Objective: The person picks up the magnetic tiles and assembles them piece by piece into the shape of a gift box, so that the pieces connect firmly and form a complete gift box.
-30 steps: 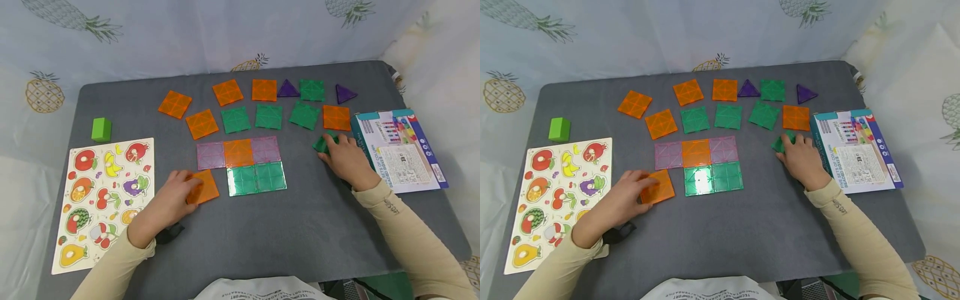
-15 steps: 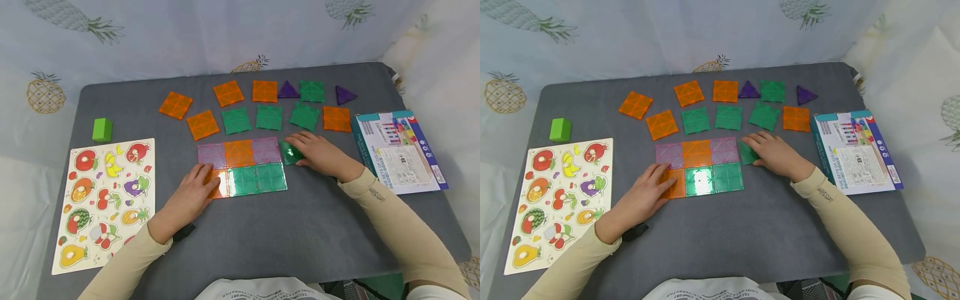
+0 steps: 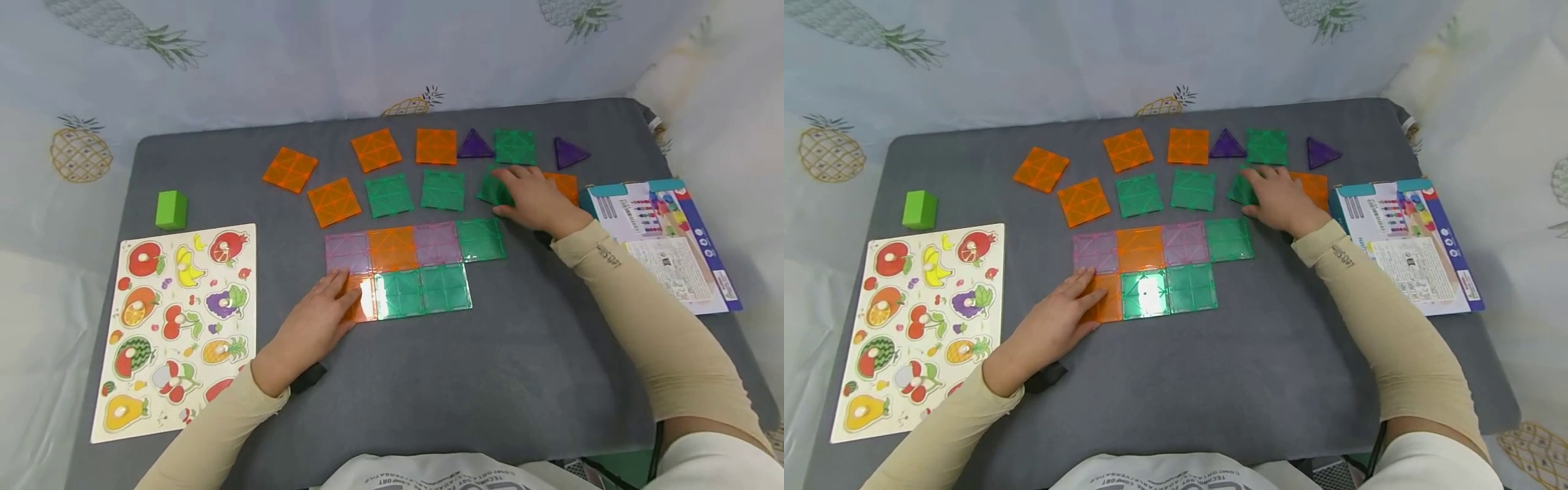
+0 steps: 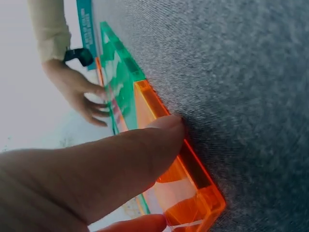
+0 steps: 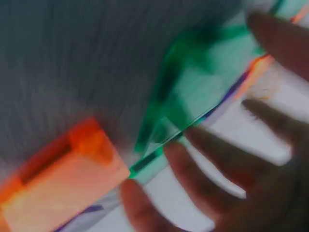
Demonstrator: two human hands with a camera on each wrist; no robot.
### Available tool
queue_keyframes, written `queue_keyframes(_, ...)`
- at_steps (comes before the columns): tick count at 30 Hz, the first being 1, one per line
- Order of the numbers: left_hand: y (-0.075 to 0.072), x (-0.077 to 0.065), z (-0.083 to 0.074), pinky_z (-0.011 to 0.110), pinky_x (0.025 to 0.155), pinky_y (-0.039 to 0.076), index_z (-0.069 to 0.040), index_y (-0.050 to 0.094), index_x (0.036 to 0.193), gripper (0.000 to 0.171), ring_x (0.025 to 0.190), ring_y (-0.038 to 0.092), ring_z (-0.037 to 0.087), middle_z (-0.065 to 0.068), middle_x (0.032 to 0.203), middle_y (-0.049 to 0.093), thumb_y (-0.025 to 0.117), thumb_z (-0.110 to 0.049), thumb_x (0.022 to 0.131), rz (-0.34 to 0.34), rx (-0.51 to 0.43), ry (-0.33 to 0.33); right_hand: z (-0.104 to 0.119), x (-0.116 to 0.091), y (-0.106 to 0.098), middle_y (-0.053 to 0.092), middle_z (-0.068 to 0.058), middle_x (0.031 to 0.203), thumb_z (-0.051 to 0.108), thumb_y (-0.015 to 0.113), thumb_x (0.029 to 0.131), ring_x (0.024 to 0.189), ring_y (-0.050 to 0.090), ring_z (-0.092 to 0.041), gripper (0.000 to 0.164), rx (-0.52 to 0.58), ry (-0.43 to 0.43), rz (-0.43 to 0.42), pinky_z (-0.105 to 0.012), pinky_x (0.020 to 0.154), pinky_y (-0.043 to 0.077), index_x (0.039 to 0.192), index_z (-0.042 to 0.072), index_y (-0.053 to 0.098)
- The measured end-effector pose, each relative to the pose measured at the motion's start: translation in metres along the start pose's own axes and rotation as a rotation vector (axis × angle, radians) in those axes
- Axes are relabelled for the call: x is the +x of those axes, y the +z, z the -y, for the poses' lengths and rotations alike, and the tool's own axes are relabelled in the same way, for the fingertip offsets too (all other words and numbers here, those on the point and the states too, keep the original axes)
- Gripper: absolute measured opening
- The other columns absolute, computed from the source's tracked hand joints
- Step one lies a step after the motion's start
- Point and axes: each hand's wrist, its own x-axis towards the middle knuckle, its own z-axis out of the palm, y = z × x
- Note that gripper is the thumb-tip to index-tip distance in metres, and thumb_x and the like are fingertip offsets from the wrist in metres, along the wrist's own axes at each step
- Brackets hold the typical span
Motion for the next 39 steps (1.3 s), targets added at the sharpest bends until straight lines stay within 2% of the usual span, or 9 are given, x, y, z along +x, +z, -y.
queue_keyframes(4, 0.002, 0.000, 0.001, 0.049, 0.109, 0.037, -0.002, 0.064, 0.123, 0.049, 0.131, 0.046, 0.041, 0.027, 0.139, 0.049, 0.079, -0.020, 0.080, -0.014, -0.017, -0.010, -0.010, 0.013, -0.004, 0.028, -0.034, 0.144, 0.036, 0.058, 0.095, 0.128, 0.031, -0.053, 0.072, -0.023, 0.011, 0.088, -0.073, 0.093, 0.032, 0.153, 0.013, 0.021)
queue_keyframes(10, 0.005, -0.005, 0.005, 0.050, 0.109, 0.036, -0.001, 0.063, 0.125, 0.050, 0.132, 0.044, 0.041, 0.027, 0.141, 0.047, 0.077, -0.019, 0.081, -0.043, -0.047, -0.021, -0.015, 0.000, -0.002, 0.039, -0.033, 0.136, 0.037, 0.064, 0.092, 0.124, 0.038, -0.050, 0.079, 0.011, -0.050, -0.066, -0.065, 0.095, 0.037, 0.153, 0.014, 0.020)
queue_keyframes(15, 0.007, -0.006, 0.005, 0.050, 0.109, 0.036, -0.001, 0.062, 0.126, 0.050, 0.132, 0.044, 0.041, 0.027, 0.141, 0.047, 0.077, -0.019, 0.081, -0.047, -0.060, -0.027, -0.003, -0.045, -0.005, 0.050, -0.023, 0.129, 0.031, 0.080, 0.078, 0.116, 0.048, -0.040, 0.076, 0.022, -0.307, -0.175, -0.055, 0.089, 0.046, 0.141, 0.008, 0.045)
queue_keyframes(18, 0.007, -0.005, 0.005, 0.050, 0.109, 0.036, -0.001, 0.062, 0.126, 0.051, 0.133, 0.043, 0.041, 0.026, 0.141, 0.047, 0.077, -0.020, 0.081, -0.047, -0.067, -0.029, 0.011, -0.075, 0.000, 0.057, -0.016, 0.123, 0.033, 0.083, 0.073, 0.110, 0.054, -0.033, 0.065, -0.003, -0.477, -0.096, -0.051, 0.088, 0.048, 0.128, 0.009, 0.058)
queue_keyframes(20, 0.007, -0.005, 0.005, 0.050, 0.110, 0.036, -0.001, 0.062, 0.127, 0.051, 0.133, 0.043, 0.041, 0.026, 0.142, 0.046, 0.076, -0.020, 0.081, -0.048, -0.070, -0.032, 0.021, -0.089, 0.008, 0.059, -0.012, 0.122, 0.039, 0.081, 0.074, 0.110, 0.055, -0.030, 0.061, -0.044, -0.522, -0.031, -0.050, 0.090, 0.048, 0.124, 0.011, 0.062)
queue_keyframes(23, 0.008, -0.004, 0.004, 0.050, 0.110, 0.035, -0.001, 0.062, 0.126, 0.051, 0.133, 0.043, 0.041, 0.026, 0.142, 0.046, 0.076, -0.020, 0.081, -0.048, -0.075, -0.033, 0.030, -0.097, 0.023, 0.058, -0.010, 0.124, 0.045, 0.078, 0.076, 0.115, 0.052, -0.029, 0.059, -0.103, -0.515, 0.013, -0.052, 0.094, 0.045, 0.125, 0.015, 0.063)
queue_keyframes(29, 0.009, -0.003, 0.003, 0.051, 0.110, 0.035, -0.002, 0.062, 0.127, 0.052, 0.134, 0.043, 0.041, 0.026, 0.143, 0.045, 0.076, -0.021, 0.081, -0.048, -0.079, -0.022, 0.038, -0.089, 0.045, 0.042, -0.016, 0.144, 0.050, 0.077, 0.075, 0.133, 0.033, -0.037, 0.064, -0.085, -0.500, -0.078, -0.061, 0.100, 0.032, 0.127, 0.017, 0.061)
queue_keyframes(33, 0.009, -0.002, 0.003, 0.052, 0.110, 0.035, -0.001, 0.062, 0.127, 0.053, 0.134, 0.042, 0.041, 0.026, 0.143, 0.045, 0.077, -0.020, 0.080, -0.045, -0.079, -0.023, 0.041, -0.084, 0.046, 0.029, -0.016, 0.155, 0.056, 0.074, 0.073, 0.142, 0.022, -0.038, 0.080, -0.062, -0.430, -0.028, -0.065, 0.106, 0.024, 0.139, 0.019, 0.050)
queue_keyframes(39, 0.007, -0.003, 0.001, 0.051, 0.110, 0.035, -0.002, 0.061, 0.128, 0.054, 0.134, 0.042, 0.040, 0.025, 0.144, 0.045, 0.078, -0.018, 0.079, -0.031, -0.053, -0.052, 0.047, -0.084, 0.045, 0.028, -0.015, 0.156, 0.053, 0.074, 0.073, 0.143, 0.023, -0.040, 0.088, -0.045, -0.380, 0.031, -0.065, 0.106, 0.026, 0.146, 0.018, 0.042)
